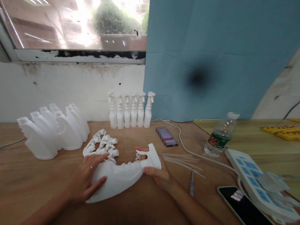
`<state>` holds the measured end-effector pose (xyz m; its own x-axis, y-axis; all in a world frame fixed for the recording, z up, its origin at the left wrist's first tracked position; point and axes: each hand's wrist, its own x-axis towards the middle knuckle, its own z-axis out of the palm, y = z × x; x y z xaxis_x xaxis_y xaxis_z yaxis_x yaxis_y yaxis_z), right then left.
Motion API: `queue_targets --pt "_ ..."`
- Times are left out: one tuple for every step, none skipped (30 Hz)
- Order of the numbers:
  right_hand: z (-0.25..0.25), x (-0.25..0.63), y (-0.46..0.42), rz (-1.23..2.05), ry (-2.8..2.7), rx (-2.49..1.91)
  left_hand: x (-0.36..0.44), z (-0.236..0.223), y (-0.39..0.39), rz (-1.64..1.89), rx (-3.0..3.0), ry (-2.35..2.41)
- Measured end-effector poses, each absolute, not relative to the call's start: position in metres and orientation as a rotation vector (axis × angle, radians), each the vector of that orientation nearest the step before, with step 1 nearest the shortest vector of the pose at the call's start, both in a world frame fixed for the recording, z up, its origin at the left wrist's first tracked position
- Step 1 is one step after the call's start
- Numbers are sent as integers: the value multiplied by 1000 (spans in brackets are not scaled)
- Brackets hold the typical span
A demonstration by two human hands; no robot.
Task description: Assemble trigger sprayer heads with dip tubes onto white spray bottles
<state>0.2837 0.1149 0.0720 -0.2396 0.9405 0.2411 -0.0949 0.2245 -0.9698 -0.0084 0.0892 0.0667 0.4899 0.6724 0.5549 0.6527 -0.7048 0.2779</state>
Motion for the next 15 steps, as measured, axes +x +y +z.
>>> queue_targets --pt "73 284 116 1274 -1428 -825 -11 67 91 1000 2600 1186" --pt "74 285 119 1324 -1406 -779 -14 66 94 990 2519 1167" --pt "74 286 121 1366 -1385 -726 -16 66 98 1012 2441 1151" --pt "75 287 125 1386 -1377 -688 -19 65 102 1053 2366 1149" --pt "75 288 128 1389 -1381 -658 -21 66 107 1122 2287 1164" --pt "74 289 132 1373 -1402 -647 -22 67 114 1217 2199 1191" --pt "72 291 136 1328 -1445 -670 -22 69 123 1332 2104 1215" --pt "70 292 140 1234 -1510 -735 -22 72 133 1450 2001 1226" --pt "67 294 143 1092 -1600 -825 -21 76 145 1567 1899 1228" --pt "63 295 146 915 -1713 -918 -19 81 158 1672 1809 1236" --pt "59 296 148 722 -1836 -992 -17 86 174 1749 1732 1267" --pt "54 297 149 542 -1957 -1042 -16 90 190 1816 1664 1353" --pt "50 298 150 399 -2064 -1071 -14 94 207 1865 1609 1484" --pt "47 299 150 300 -2151 -1092 -14 97 223 1904 1566 1572" --pt "44 299 150 240 -2212 -1114 -13 98 240 1939 1527 1640"
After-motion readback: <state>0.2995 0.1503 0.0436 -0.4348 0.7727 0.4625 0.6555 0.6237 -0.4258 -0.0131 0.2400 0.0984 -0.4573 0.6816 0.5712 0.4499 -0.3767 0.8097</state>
